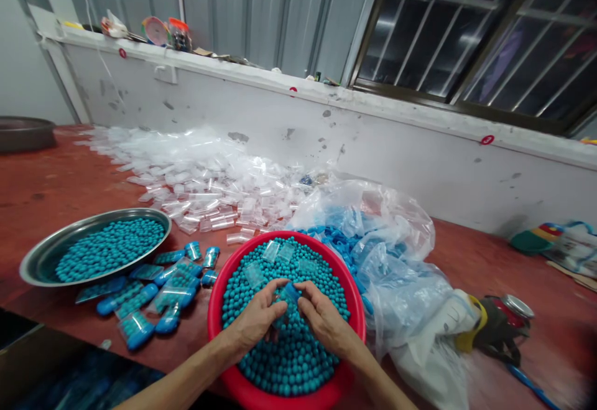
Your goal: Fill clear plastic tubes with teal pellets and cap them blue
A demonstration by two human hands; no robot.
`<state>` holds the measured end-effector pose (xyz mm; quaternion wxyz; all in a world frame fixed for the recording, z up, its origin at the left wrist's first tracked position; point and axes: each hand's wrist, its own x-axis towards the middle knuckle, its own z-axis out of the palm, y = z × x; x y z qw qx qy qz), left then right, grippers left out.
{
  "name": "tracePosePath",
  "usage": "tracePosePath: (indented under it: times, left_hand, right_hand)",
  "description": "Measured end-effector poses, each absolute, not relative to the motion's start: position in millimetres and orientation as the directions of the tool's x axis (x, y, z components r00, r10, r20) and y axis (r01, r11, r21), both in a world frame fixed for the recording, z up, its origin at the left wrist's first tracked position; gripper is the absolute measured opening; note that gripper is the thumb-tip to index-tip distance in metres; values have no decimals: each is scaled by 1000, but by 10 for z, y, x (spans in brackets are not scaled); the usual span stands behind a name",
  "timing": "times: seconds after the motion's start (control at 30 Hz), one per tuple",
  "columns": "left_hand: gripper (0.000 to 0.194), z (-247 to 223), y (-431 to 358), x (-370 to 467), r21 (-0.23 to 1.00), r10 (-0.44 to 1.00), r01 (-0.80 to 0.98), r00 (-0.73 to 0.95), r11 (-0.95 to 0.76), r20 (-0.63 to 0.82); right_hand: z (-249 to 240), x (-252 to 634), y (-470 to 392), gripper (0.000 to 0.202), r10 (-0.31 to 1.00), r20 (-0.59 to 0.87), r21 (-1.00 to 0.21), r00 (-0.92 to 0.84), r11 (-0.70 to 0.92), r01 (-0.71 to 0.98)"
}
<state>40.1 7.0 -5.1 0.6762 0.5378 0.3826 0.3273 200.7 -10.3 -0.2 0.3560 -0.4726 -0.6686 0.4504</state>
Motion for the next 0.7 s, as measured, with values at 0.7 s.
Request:
tracePosePath:
  times: [0.7]
  left_hand:
    - [38,31,7,531,989,899,-6,416,150,-135]
  right_hand:
    - [39,1891,-222,26,968,167,-857,-189,237,457]
